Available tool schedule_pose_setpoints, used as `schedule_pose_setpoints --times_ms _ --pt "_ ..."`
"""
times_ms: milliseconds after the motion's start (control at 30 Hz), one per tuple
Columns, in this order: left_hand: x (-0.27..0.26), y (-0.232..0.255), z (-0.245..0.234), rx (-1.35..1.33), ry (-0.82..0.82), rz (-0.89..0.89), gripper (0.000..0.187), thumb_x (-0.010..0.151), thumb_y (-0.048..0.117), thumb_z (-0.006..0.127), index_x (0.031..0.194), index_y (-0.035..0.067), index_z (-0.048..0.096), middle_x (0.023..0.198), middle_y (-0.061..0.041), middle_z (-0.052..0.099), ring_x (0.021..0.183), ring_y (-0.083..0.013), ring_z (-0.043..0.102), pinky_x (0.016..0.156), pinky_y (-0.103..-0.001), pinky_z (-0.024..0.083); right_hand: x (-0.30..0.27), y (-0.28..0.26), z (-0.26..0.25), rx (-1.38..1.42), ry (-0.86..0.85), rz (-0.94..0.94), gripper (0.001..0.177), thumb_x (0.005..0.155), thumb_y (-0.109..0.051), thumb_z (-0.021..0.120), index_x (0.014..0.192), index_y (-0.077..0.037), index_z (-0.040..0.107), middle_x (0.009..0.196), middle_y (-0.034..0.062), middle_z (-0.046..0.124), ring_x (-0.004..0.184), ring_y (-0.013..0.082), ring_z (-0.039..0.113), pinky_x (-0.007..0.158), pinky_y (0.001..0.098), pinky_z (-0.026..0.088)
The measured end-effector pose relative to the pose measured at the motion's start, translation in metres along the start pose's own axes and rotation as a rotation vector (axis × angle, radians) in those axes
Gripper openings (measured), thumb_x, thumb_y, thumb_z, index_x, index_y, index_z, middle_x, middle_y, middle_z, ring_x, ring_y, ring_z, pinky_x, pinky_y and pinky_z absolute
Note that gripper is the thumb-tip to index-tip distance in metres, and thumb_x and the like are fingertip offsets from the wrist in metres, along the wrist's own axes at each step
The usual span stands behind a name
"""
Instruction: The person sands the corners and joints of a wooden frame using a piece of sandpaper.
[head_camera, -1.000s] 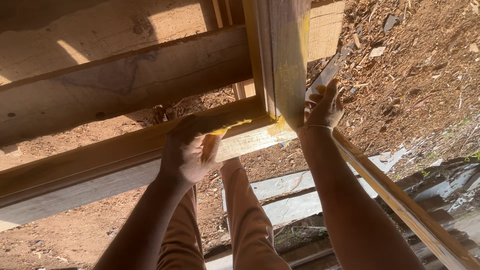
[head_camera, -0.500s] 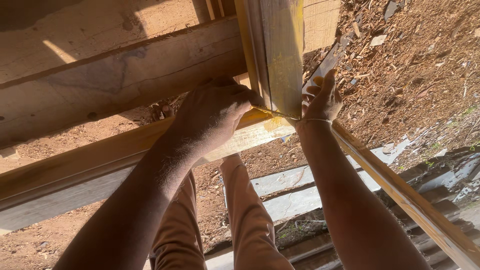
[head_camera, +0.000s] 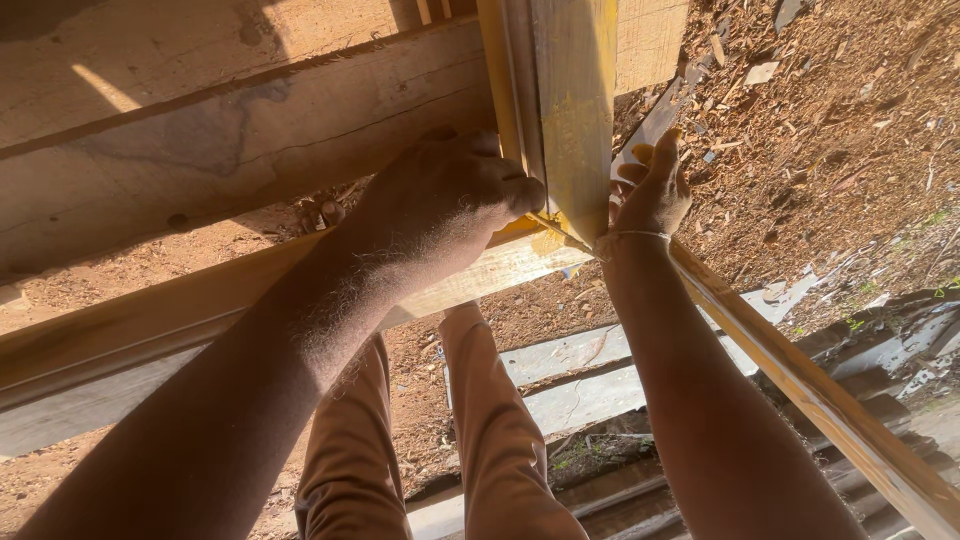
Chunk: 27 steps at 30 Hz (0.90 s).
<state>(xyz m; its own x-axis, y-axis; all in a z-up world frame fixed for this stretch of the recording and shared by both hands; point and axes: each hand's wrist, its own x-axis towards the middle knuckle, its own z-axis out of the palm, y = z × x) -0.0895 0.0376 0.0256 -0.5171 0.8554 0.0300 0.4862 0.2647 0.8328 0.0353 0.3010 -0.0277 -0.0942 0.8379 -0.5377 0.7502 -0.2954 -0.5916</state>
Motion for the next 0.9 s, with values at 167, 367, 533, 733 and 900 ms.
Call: schedule_pose_setpoints --times_ms 167,367,533,733,900 --pt "-0.014 -0.005 -0.011 0.092 -0.198 -0.065 0.016 0.098 0.006 0.066 0.111 0.013 0.073 0.090 -0.003 0.074 0.086 -0.0158 0.071 0.079 -0.033 0.060 -0.003 -0.001 0.001 0.039 -0.005 -0.019 0.056 0.089 -0.065 0.061 0.097 -0.010 0.067 0.079 0.0000 0.057 0.068 0.0119 0.056 0.060 0.0317 0.045" --pt "-0.066 -0.010 -0.031 0.079 0.058 -0.157 0.015 0.093 0.001 0.070 0.103 0.012 0.069 0.087 -0.005 0.072 0.084 -0.0187 0.070 0.083 -0.035 0.060 -0.013 -0.009 0.002 -0.006 0.028 -0.020 0.047 0.093 -0.057 0.057 0.103 -0.011 0.067 0.080 -0.0011 0.058 0.065 0.0096 0.056 0.054 0.0268 0.042" --pt "-0.124 0.012 -0.012 -0.036 0.596 -0.480 0.012 0.108 0.000 0.064 0.120 0.004 0.063 0.113 -0.012 0.068 0.103 -0.0282 0.068 0.094 -0.038 0.055 -0.070 -0.021 -0.031 0.015 -0.191 -0.805 0.032 0.105 -0.012 0.063 0.137 -0.009 0.064 0.109 0.0076 0.070 0.069 0.0091 0.047 0.058 0.0207 0.041" --pt "-0.144 0.000 0.027 0.082 0.777 -0.568 0.017 0.107 -0.001 0.061 0.122 0.007 0.060 0.118 -0.009 0.070 0.105 -0.0296 0.068 0.093 -0.040 0.052 -0.145 -0.045 -0.047 -0.667 -0.869 -1.212 0.076 0.085 0.009 0.048 0.158 -0.010 0.038 0.137 0.0174 0.067 0.079 0.0146 0.070 0.073 0.0274 0.058" --pt "-0.146 -0.003 0.027 0.114 0.793 -0.520 0.032 0.096 -0.006 0.056 0.123 0.010 0.061 0.120 -0.006 0.072 0.106 -0.0289 0.070 0.096 -0.042 0.051 -0.121 -0.056 -0.034 -1.045 -0.864 -1.295 0.082 0.073 0.009 0.052 0.153 -0.008 0.043 0.092 0.0097 0.070 0.051 0.0151 0.059 0.056 0.0339 0.051"
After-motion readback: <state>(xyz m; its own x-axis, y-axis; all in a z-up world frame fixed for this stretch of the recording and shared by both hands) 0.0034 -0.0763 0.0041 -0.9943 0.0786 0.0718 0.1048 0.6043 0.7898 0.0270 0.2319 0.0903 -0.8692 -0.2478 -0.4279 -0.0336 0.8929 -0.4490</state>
